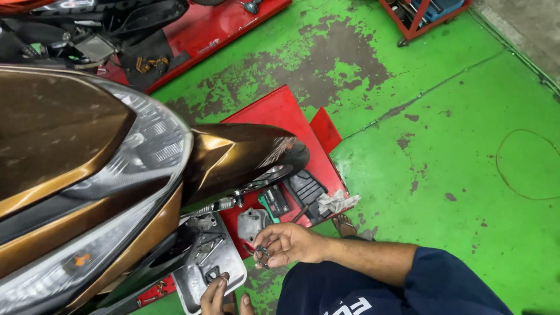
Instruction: The person searches through a tool drawer, selects a screwdriver, and uses it to manipulate a small metal part. They then wipe the part with a cloth and continue working on the motorcycle's engine area.
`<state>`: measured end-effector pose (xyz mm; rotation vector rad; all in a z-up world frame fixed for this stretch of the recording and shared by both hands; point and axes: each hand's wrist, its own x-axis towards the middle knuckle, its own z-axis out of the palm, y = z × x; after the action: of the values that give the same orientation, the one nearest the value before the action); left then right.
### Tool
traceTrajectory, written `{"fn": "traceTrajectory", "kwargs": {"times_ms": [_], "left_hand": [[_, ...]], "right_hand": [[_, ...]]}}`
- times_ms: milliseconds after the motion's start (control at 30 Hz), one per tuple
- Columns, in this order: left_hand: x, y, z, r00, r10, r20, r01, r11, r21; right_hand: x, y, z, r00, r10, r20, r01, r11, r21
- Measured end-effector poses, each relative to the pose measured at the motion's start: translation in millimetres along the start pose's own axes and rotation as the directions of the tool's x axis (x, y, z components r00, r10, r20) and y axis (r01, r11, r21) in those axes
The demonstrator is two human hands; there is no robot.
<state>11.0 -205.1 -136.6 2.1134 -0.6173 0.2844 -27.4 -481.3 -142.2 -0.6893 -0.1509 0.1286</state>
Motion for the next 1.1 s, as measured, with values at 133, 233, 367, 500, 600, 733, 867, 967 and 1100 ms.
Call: {"fn": "traceTrajectory", "kwargs": {"times_ms": [133,233,367,500,600,733,867,967,1100], "left_hand": [[11.6,27.1,23.7,0.998,0.059,-0.003,-0.059,0.995,0.082],[20.7,50.7,31.5,0.985,0.173,0.003,-0.172,0.98,0.098],[37.8,108.2,38.6,0.989,0.151,0.007,-0.15,0.979,0.138],[43.5,124.8,44.3,0.992,0.121,-0.043,-0.119,0.992,0.044],[43.1,126.8,45.0,0.996,0.076,-0.056,-0.074,0.996,0.042],[40.0,122.9,43.3,0.991,0.088,-0.103,-0.084,0.996,0.041],[34.6,116.5,36.0,0.986,0.091,-0.14,-0.084,0.995,0.055],[24.9,110.1,29.4,0.985,0.077,-0.155,-0.065,0.994,0.084],[18.0,112.5,22.7,0.987,0.034,-0.154,-0.019,0.995,0.099]], "right_hand": [[-8.4,-22.7,-18.8,0.999,0.008,0.034,-0.008,1.0,-0.013],[-15.3,-34.8,-30.7,1.0,0.019,0.02,-0.019,1.0,-0.018],[-21.9,-48.3,-41.8,0.999,-0.043,0.017,0.044,0.998,-0.044],[-21.1,-57.8,-42.9,0.997,-0.064,0.036,0.068,0.993,-0.095],[-19.4,-57.6,-47.2,0.998,-0.058,0.028,0.061,0.991,-0.117],[-13.8,-60.8,-44.2,0.998,-0.042,0.045,0.047,0.992,-0.115],[-4.5,-61.0,-37.8,0.995,-0.048,0.083,0.057,0.993,-0.102],[4.7,-60.3,-29.4,0.985,-0.078,0.153,0.089,0.994,-0.062],[12.1,-54.0,-25.2,0.978,-0.072,0.194,0.082,0.995,-0.047]]}}
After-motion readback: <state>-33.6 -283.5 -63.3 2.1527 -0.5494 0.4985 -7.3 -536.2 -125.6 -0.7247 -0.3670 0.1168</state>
